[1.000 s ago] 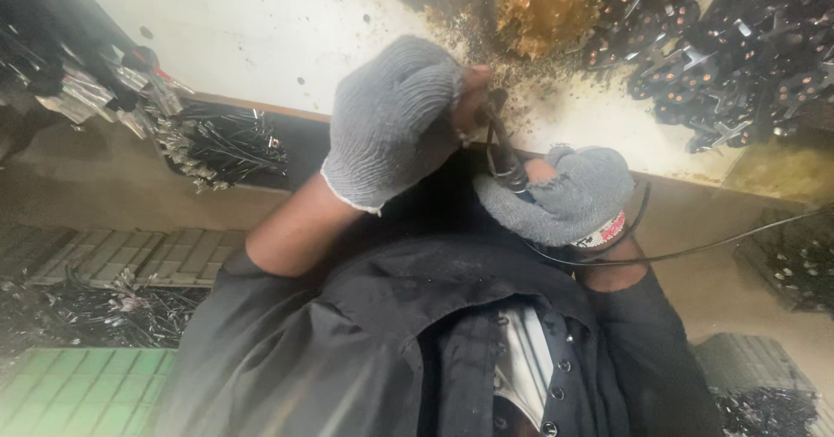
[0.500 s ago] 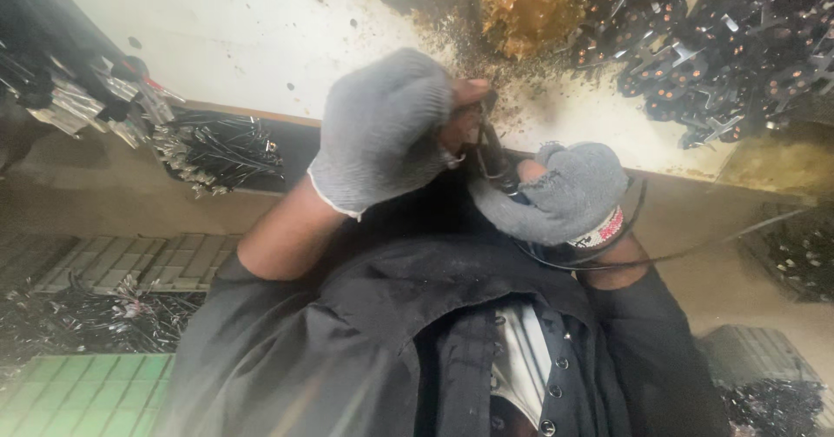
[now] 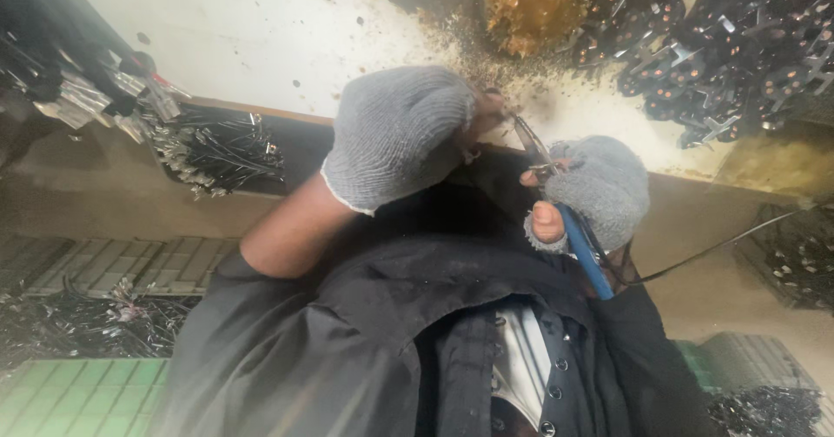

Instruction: The person solders small electronic components at a cluttered workbench. They hold a component with red and green wires in one gloved hand, dip the wire ends into a container of flux, and use a soldering iron in the other hand to solder the wire connections, repeating the process for successive components.

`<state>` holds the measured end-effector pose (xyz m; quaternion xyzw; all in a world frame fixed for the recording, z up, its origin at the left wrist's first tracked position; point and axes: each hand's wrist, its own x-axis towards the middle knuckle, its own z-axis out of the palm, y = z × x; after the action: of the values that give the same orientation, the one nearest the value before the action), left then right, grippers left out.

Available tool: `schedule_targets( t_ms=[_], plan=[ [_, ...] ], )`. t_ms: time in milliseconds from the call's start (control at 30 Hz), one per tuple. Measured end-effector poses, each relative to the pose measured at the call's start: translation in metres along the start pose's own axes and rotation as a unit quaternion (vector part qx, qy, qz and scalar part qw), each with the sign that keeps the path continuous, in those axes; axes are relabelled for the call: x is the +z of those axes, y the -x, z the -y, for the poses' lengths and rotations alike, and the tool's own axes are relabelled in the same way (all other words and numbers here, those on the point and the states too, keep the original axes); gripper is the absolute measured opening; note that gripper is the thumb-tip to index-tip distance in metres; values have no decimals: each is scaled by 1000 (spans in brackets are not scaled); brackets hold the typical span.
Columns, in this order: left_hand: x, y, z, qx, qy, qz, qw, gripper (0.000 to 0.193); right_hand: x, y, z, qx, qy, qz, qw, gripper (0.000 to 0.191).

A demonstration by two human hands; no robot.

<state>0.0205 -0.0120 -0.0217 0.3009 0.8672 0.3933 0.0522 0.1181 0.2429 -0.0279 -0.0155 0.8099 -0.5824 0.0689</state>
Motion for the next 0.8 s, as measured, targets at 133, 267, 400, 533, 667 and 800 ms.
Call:
schedule_targets(
  t_ms=[133, 267, 400, 533, 667, 800],
  plan=[
    [6, 0, 0, -57, 67, -35, 996, 24, -7, -8, 11, -24, 68, 1, 997, 40],
    [4, 0, 2, -7, 16, -2, 1000, 35, -4, -16, 20, 3, 62, -4, 998, 51],
    [-2, -2, 0, -5, 48, -65, 997, 23, -8, -23, 20, 5, 48, 23, 999, 53],
    [-6, -8, -6, 15, 7, -45, 999, 15, -20, -30, 23, -48, 66, 31, 996, 52],
    [-5, -14, -8, 38, -81, 38, 995, 16, -13, -33, 25, -20, -21, 59, 998, 47],
    [-5, -10, -3, 71, -88, 37, 993, 14, 19, -34, 8, -31, -52, -108, 992, 20]
  ],
)
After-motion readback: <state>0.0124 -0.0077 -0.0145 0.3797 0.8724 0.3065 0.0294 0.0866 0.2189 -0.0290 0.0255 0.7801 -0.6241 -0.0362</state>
